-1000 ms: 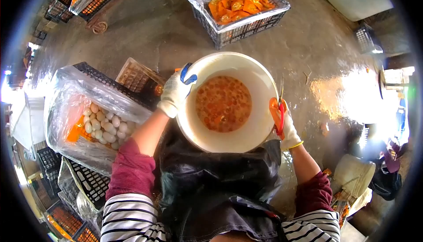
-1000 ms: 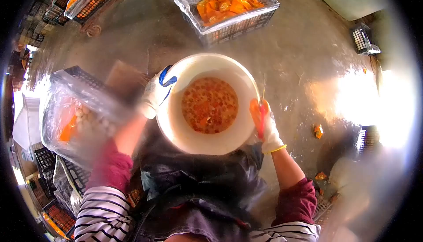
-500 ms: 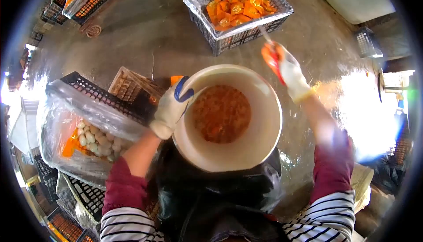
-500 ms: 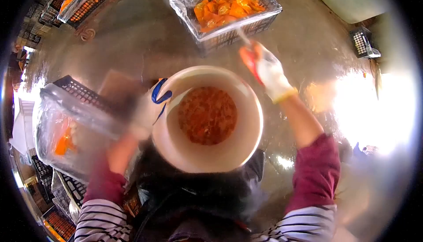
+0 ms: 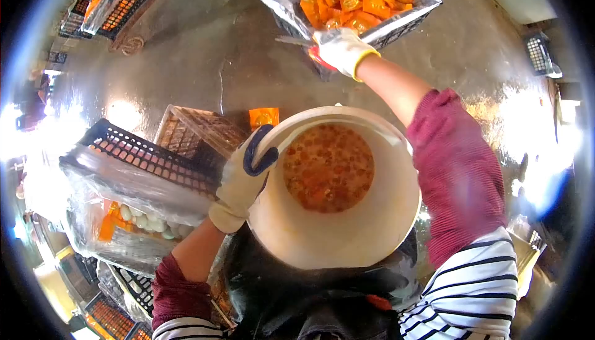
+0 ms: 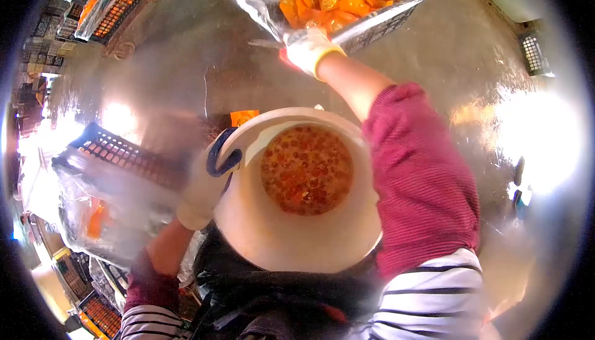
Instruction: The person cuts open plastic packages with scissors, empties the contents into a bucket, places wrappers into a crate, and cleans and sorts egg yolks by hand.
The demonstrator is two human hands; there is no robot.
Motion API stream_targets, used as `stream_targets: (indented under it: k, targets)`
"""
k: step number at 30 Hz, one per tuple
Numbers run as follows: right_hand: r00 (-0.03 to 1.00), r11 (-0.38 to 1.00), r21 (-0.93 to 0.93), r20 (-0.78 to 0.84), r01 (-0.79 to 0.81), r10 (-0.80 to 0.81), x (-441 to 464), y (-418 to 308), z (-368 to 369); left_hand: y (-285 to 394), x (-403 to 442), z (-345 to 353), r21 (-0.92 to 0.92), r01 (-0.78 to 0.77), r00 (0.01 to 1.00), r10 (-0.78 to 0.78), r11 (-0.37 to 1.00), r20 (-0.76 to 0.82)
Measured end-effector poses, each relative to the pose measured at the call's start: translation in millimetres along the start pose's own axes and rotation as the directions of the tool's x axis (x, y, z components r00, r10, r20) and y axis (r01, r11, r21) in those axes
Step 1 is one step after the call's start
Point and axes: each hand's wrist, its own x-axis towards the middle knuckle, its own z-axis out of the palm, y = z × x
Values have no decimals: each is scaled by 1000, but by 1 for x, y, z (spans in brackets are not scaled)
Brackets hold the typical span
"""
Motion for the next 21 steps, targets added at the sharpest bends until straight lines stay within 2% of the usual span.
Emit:
stream_targets:
  k: [1,3,4,5,7,9,10,11,12,14,15,16,17,18,19,20,21]
  targets:
    - [999,1000,29,48,-12,10,-14,5,-2,4,0,-2,52,-12,1000,11,999,15]
    - [990,996,52,128,-73,66,-47,17,-1,22,-2,0,24,-24,997,26,999,-66]
    - [982,992,45,152,-121,113,-68,25,2,8,0,0,1,33,999,-33,999,-2]
    - [971,984,37,174,-172,163,-92,34,5,18,-4,4,34,72,997,-71,997,-43]
    - [975,990,-74,180,-121,132,-141,55,0,34,-5,5,43,202,978,-199,978,-68]
    - [975,984,-136,175,-112,135,-195,75,6,34,-5,5,96,152,988,-152,984,-3]
    - [946,966,-197,244,-168,214,-221,78,5,34,-4,5,120,124,991,-128,985,29]
    - [833,841,137,289,-524,472,-252,77,7,36,-4,5,169,125,990,-134,978,38]
    - [652,503,421,397,-755,646,-279,77,11,37,-4,6,218,125,989,-139,968,48]
    - [540,252,537,487,-805,686,-321,73,17,16,-2,8,93,46,998,-50,995,40]
    - [479,118,577,528,-808,701,-343,70,19,6,3,4,97,53,992,-63,994,105]
    - [502,153,586,496,-796,708,-362,63,23,3,3,4,119,25,994,-37,993,107]
    - [468,54,629,516,-776,718,-377,57,28,7,1,6,140,-4,994,-11,990,106]
    - [433,-45,665,534,-745,726,-392,51,34,30,-7,11,285,13,997,-34,958,68]
    - [586,323,581,347,-747,732,-410,48,45,55,-18,18,422,32,999,-46,906,23]
    - [738,642,388,183,-662,650,-433,45,56,49,-20,13,395,35,999,-41,918,5]
    - [822,797,199,119,-570,557,-455,41,55,44,-23,8,367,37,999,-35,930,-14]
